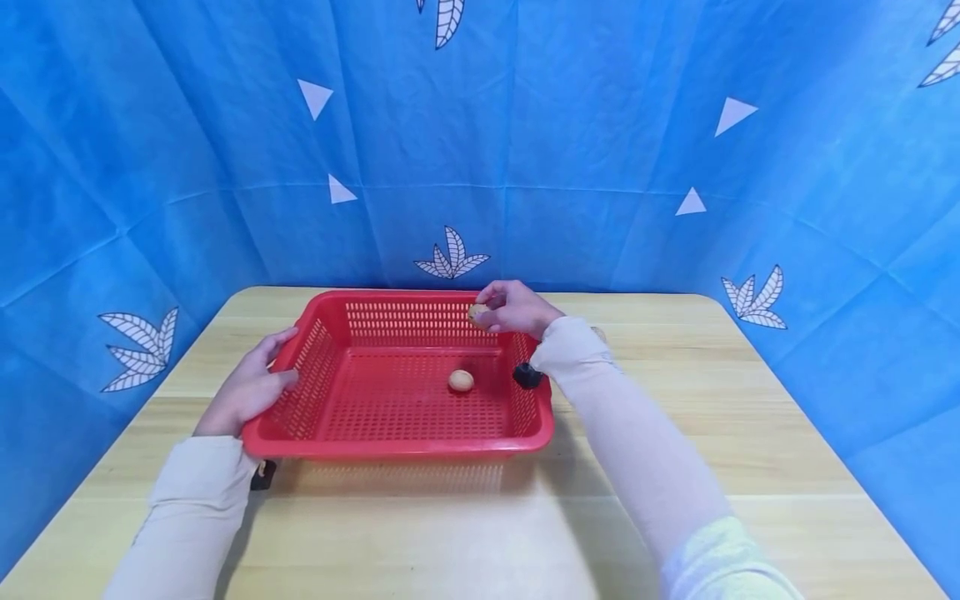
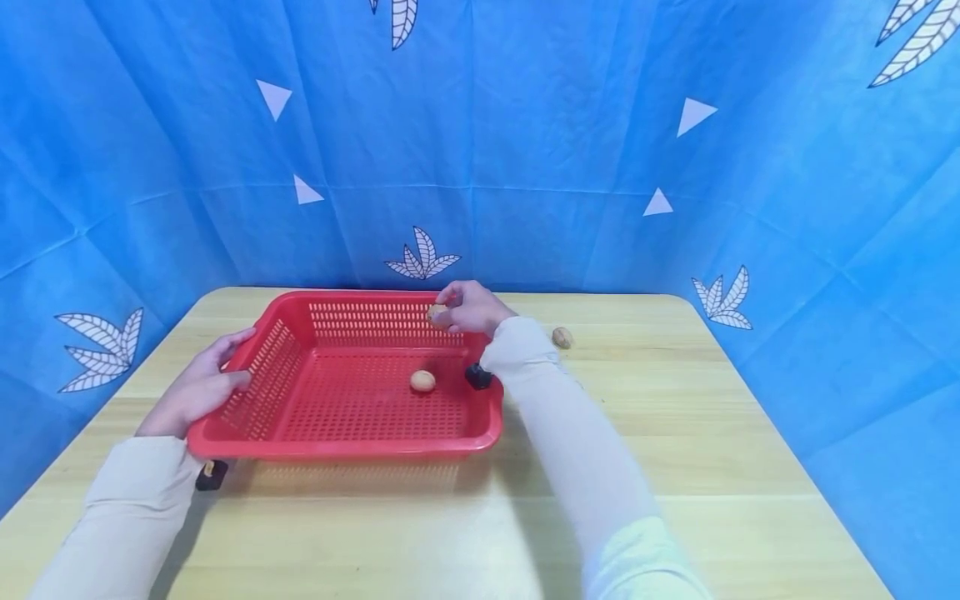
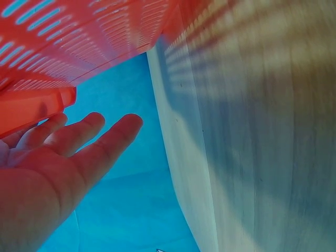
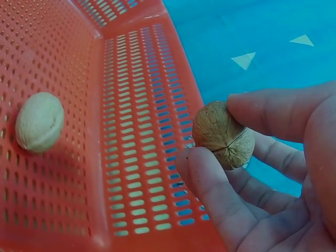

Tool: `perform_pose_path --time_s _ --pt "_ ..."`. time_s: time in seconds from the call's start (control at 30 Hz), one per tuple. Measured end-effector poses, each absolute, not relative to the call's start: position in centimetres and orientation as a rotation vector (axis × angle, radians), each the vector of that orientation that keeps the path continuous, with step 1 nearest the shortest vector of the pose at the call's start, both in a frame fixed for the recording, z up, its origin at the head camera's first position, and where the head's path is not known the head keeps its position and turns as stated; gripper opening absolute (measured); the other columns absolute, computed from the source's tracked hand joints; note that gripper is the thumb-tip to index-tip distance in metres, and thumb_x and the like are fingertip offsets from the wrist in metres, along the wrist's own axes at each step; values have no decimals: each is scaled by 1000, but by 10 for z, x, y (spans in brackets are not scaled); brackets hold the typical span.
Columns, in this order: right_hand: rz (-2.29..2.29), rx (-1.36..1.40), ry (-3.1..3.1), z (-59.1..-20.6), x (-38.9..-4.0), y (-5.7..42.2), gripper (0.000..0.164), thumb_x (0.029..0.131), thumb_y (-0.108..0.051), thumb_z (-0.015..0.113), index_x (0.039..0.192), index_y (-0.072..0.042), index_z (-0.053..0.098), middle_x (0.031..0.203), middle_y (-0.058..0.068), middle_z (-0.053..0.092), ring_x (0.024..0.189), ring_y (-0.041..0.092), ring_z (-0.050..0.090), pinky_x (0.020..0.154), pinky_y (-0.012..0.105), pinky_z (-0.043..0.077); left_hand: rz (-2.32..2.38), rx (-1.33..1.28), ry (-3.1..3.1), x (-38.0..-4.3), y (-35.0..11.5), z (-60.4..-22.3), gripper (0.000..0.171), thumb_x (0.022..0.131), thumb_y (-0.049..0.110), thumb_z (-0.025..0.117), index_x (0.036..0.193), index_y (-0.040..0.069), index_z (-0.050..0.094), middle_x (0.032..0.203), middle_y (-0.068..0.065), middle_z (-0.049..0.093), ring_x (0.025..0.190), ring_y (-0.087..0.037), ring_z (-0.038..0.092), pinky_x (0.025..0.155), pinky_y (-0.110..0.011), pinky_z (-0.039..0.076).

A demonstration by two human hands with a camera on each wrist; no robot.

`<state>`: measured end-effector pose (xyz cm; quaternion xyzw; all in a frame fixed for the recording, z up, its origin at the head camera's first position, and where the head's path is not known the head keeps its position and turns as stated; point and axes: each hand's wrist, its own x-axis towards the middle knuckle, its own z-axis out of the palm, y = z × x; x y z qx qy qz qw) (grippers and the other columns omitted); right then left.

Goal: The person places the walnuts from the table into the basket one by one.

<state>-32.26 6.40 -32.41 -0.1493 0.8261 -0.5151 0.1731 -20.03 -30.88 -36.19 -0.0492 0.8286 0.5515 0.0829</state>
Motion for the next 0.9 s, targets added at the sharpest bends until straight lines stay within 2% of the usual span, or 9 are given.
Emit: perform_pose_path --time_s 0.2,0.33,0.5,0.7,0.9 --pt "-1385 -422 2368 -328 -321 55 29 86 -9 72 110 -4 58 100 15 61 88 27 63 91 46 52 1656 -144 2469 -202 -308 -361 93 89 8 65 158 24 4 148 -24 27 116 -44 48 77 -47 57" --pt "-1329 -388 2393 -332 -321 49 31 84 -12 74 110 -6 59 96 12 63 89 32 65 91 46 51 1647 -122 2479 -202 -309 -362 90 90 7 62 158 23 5 146 -26 28 112 -42 50 76 -46 57" --pt "-1311 -358 2378 -338 -320 44 31 83 -9 74 109 -5 58 95 12 60 86 26 59 88 45 52 1654 -104 2479 -201 -309 -363 91 89 6 62 158 22 5 145 -26 28 110 -42 51 76 -46 57" --pt "-1165 -367 2441 -341 -317 40 27 84 -8 72 108 -6 59 100 9 59 88 22 58 78 34 54 1652 -111 2469 -202 -309 -365 91 90 7 62 158 23 4 145 -27 28 110 -41 52 76 -46 57" --pt "-1024 -342 2472 -341 -318 36 27 81 -9 74 104 -7 59 95 9 58 83 19 56 75 35 53 1634 -86 2492 -202 -310 -364 88 90 6 59 158 21 5 144 -28 28 107 -41 53 75 -45 57"
